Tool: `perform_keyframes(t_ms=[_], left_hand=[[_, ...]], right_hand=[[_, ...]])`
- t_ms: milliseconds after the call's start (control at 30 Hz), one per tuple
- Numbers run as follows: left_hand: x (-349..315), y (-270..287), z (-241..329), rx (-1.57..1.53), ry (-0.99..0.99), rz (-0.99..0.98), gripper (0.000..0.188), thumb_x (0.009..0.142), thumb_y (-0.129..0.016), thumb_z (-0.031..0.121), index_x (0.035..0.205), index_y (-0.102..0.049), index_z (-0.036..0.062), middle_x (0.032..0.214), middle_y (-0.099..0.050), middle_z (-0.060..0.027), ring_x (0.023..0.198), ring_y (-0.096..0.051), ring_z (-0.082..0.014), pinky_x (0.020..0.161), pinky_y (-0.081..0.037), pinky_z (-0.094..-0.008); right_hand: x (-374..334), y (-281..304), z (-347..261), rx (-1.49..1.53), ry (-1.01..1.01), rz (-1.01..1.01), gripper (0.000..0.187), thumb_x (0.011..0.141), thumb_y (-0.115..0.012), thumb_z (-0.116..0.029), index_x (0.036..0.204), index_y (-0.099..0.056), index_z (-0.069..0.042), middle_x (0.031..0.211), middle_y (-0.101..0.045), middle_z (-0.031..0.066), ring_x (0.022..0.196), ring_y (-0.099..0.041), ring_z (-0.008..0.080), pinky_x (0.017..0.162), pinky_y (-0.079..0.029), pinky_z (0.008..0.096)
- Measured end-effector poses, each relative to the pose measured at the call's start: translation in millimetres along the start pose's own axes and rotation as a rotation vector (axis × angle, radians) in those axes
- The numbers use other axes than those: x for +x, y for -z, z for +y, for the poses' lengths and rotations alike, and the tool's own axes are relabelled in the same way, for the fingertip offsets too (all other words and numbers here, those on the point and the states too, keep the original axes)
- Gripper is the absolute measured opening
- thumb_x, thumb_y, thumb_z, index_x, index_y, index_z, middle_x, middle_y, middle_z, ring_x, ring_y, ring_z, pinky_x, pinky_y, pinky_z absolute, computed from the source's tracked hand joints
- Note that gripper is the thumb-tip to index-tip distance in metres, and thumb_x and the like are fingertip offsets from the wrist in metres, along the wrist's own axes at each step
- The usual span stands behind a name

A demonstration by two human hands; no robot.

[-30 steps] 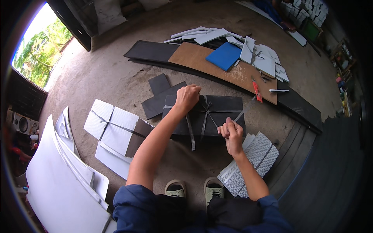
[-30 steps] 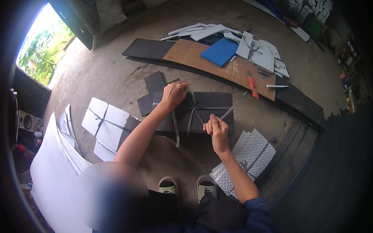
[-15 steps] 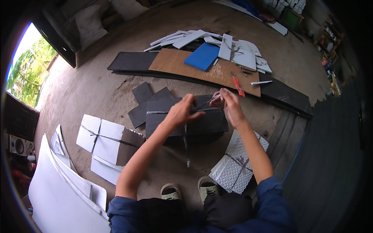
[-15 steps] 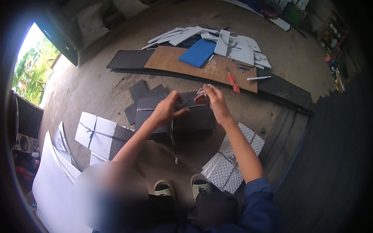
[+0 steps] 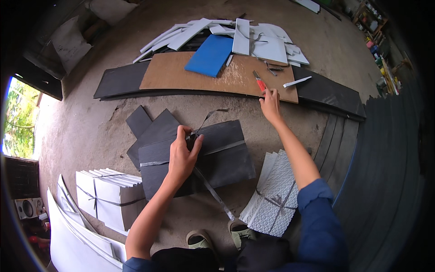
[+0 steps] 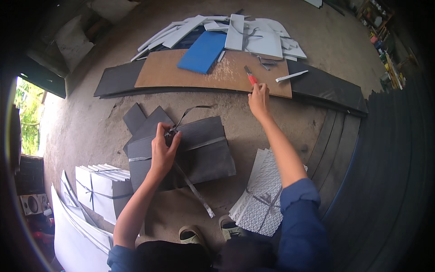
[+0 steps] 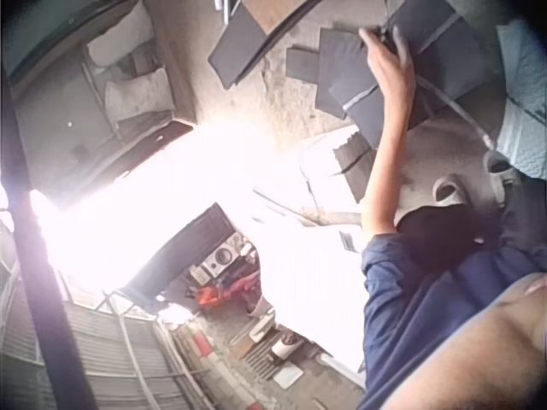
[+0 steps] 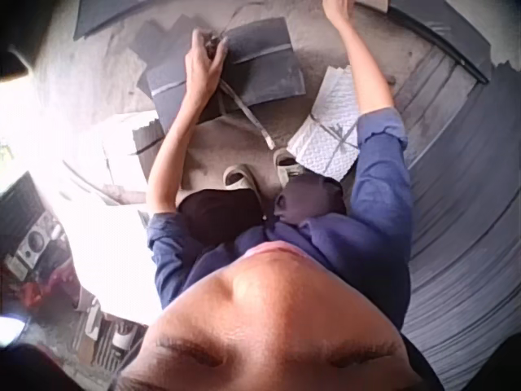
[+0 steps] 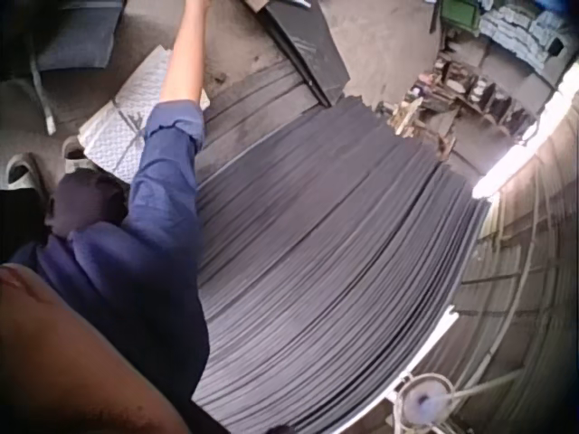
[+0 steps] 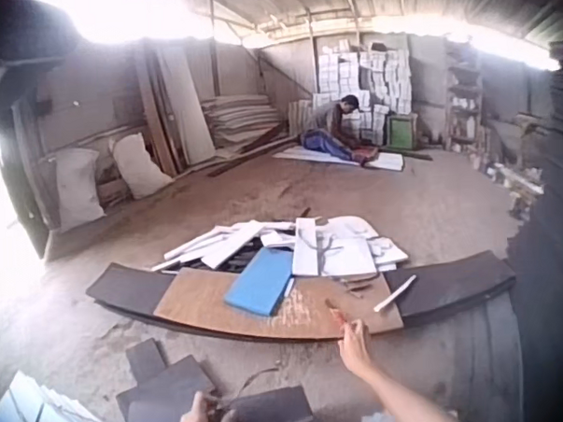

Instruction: The person stacks black rectangular boards, aligns them, and ties the stack with a string. The person then moves to a different area, picks up a stack of white boards, and places them on a shelf.

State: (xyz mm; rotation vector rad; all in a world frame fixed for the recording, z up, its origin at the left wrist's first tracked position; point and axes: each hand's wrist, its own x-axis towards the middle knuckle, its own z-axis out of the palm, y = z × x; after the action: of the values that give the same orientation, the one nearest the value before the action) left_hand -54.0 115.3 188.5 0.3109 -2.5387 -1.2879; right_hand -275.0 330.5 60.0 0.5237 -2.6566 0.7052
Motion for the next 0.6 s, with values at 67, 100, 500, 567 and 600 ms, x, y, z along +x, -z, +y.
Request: perform_keyframes(t_ms=[67,100,500,567,600], left_hand=[[2,1,1,0.033,-0.01,0.015,0.026,0.081,-0.058,0.017,0.091,-0.042,-0.0002,0.068,-0.052,-0.0179,0.062,-0.054,-0.0341,0.058,-0.042,-0.0346],[2,0,3,0.012,0.036,-0.011,0.025,0.082,-0.057,0.018,0.09,-0.042,0.0,0.066,-0.052,-0.0173,0.06,-0.054,-0.0308,0.057,-0.042,-0.0336],[4,-1,-19,-0.203,0.078,0.076,0.021,0.086,-0.051,0.018,0.081,-0.042,0.0001,0.052,-0.041,-0.0118,0.047,-0.037,-0.0193,0.048,-0.035,-0.0303],[4,2,-6,-0.287,0.078,0.135,0.024,0.087,-0.051,0.02,0.076,-0.041,-0.0001,0.052,-0.037,-0.0101,0.048,-0.033,-0.0146,0.046,-0.033,-0.0287],[1,7,-6,-0.292,0.091,0.173,0.025,0.087,-0.051,0.02,0.076,-0.041,-0.0003,0.052,-0.037,-0.0096,0.049,-0.033,-0.0133,0.046,-0.033,-0.0285]], right_hand=[[7,-15,8,-0.154,-0.013,-0.001,0.026,0.075,-0.058,-0.008,0.097,-0.045,-0.001,0.101,-0.042,0.0171,0.087,-0.049,0.0338,0.074,-0.043,0.0405],[9,-20,13,-0.224,-0.048,-0.009,0.025,0.075,-0.057,-0.007,0.097,-0.045,-0.001,0.101,-0.042,0.017,0.088,-0.049,0.0335,0.072,-0.044,0.0405],[13,21,-29,0.697,-0.799,-0.224,0.025,0.083,-0.045,-0.009,0.106,-0.037,-0.001,0.088,-0.052,0.0127,0.055,-0.052,0.0174,0.049,-0.043,0.0289],[-5,52,-44,0.998,-0.663,-0.274,0.025,0.086,-0.045,-0.014,0.105,-0.037,-0.001,0.084,-0.052,0.0108,0.055,-0.05,0.0147,0.049,-0.043,0.0269],[-16,69,-54,1.148,-0.59,-0.302,0.025,0.087,-0.045,-0.017,0.105,-0.038,-0.001,0.082,-0.053,0.0099,0.055,-0.05,0.0134,0.049,-0.043,0.0259]])
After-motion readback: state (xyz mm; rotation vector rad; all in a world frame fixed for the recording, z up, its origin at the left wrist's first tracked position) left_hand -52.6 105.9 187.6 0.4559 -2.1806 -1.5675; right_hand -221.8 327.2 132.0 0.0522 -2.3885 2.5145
